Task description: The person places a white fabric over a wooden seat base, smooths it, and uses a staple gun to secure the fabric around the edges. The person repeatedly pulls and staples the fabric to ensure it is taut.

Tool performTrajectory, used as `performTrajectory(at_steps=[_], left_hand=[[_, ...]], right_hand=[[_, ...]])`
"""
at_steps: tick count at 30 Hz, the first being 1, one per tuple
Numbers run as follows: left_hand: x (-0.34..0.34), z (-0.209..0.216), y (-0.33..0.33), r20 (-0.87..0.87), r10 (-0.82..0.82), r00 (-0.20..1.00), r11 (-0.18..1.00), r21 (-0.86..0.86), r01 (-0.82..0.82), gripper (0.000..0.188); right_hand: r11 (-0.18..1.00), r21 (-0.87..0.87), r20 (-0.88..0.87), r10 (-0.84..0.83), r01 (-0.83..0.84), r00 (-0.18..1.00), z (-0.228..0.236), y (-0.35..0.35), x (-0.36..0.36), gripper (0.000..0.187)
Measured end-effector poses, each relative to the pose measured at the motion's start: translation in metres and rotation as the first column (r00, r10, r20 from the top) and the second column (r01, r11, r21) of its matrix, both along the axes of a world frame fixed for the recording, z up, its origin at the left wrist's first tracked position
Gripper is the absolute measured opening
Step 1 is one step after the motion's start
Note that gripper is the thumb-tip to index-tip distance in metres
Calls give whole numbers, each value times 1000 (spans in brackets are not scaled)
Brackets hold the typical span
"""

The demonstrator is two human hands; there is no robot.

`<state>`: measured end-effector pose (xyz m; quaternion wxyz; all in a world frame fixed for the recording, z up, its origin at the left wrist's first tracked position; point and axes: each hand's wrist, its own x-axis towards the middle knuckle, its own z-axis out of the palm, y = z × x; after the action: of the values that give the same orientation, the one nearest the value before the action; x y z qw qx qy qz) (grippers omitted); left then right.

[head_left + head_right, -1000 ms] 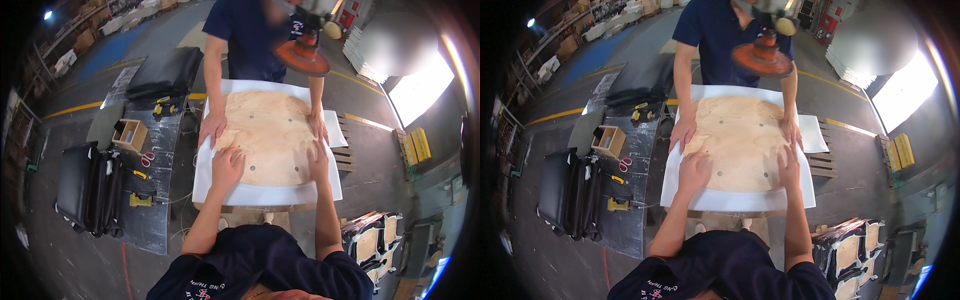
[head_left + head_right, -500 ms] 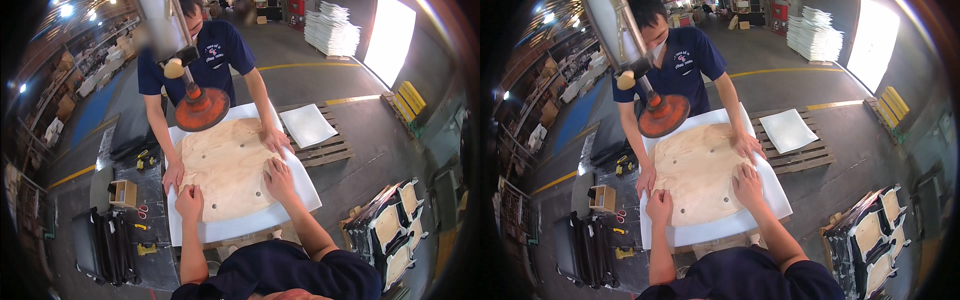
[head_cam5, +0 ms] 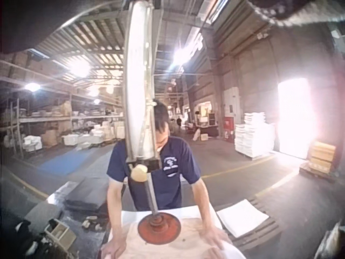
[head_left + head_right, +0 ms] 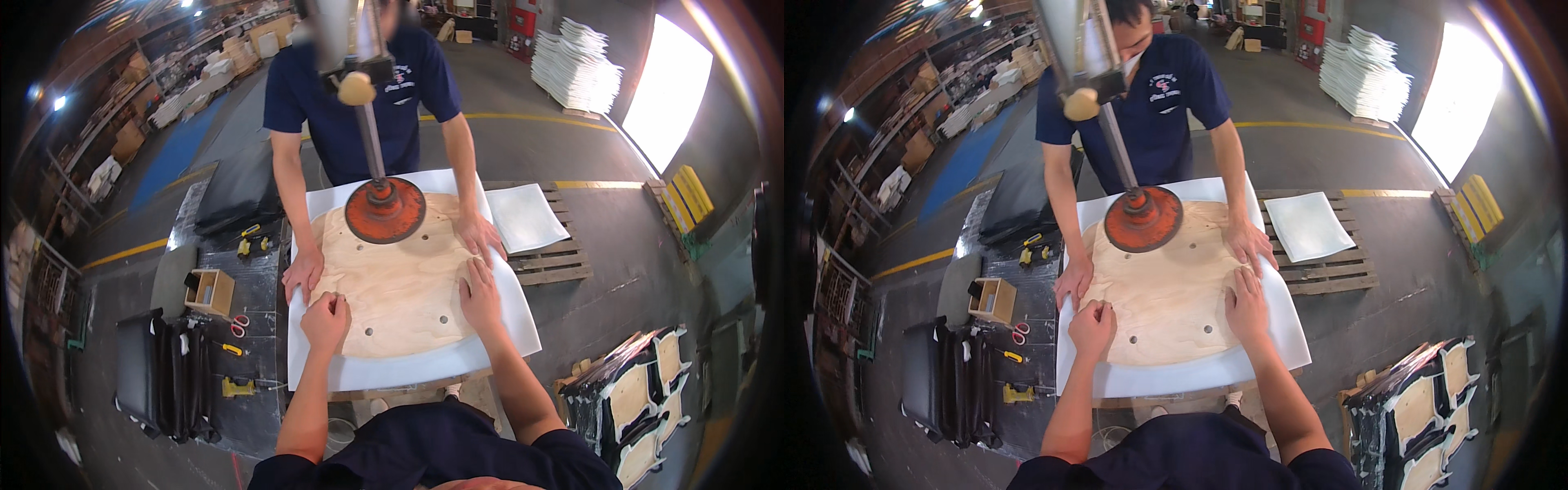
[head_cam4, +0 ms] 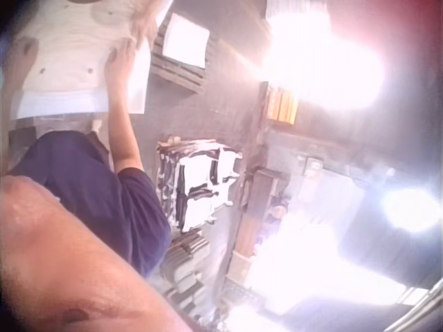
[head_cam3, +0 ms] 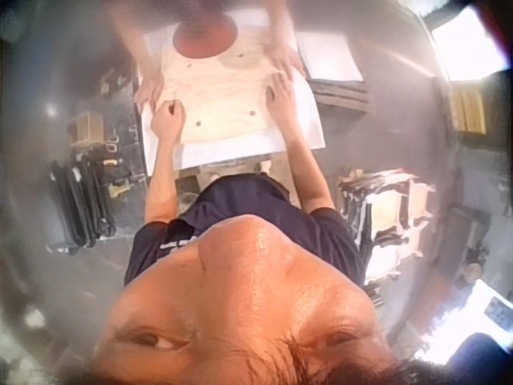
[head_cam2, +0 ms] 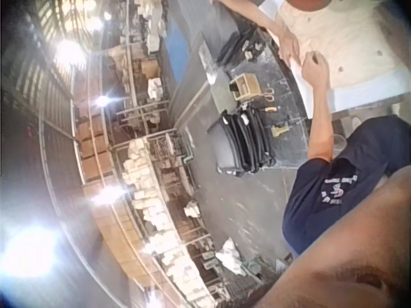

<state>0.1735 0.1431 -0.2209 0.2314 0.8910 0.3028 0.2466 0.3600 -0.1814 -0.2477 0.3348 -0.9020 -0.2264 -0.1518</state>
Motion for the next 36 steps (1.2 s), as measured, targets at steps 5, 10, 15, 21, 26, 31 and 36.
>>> performTrajectory(at_steps=[5,10,15,21,26,31,36], left_hand=[[-9,-2,3,113,-18,993,994,-106,30,30],[-10,-6,3,143,-23,989,996,-82,35,31],[-9,7,-5,75,-85,994,996,-14,86,30],[-7,8,-9,109,-67,992,997,40,63,25],[-7,6,-10,100,-108,989,994,8,108,22],[-8,-13,-3,90,-104,990,992,75,97,26],[-6,-16,-4,117,-183,976,981,87,174,36]], right_hand=[[1000,-11,-85,10,-11,996,-1,-4,2,45],[1000,-14,-118,15,-16,993,-5,0,2,46],[1000,20,-120,23,-20,992,-5,-2,3,45],[1000,6,-128,18,-17,992,4,2,2,43],[999,-49,-98,7,-12,995,-4,-4,3,45],[990,-136,-110,23,-38,994,-15,6,2,57],[933,-327,-62,135,-148,989,-13,10,-3,69]])
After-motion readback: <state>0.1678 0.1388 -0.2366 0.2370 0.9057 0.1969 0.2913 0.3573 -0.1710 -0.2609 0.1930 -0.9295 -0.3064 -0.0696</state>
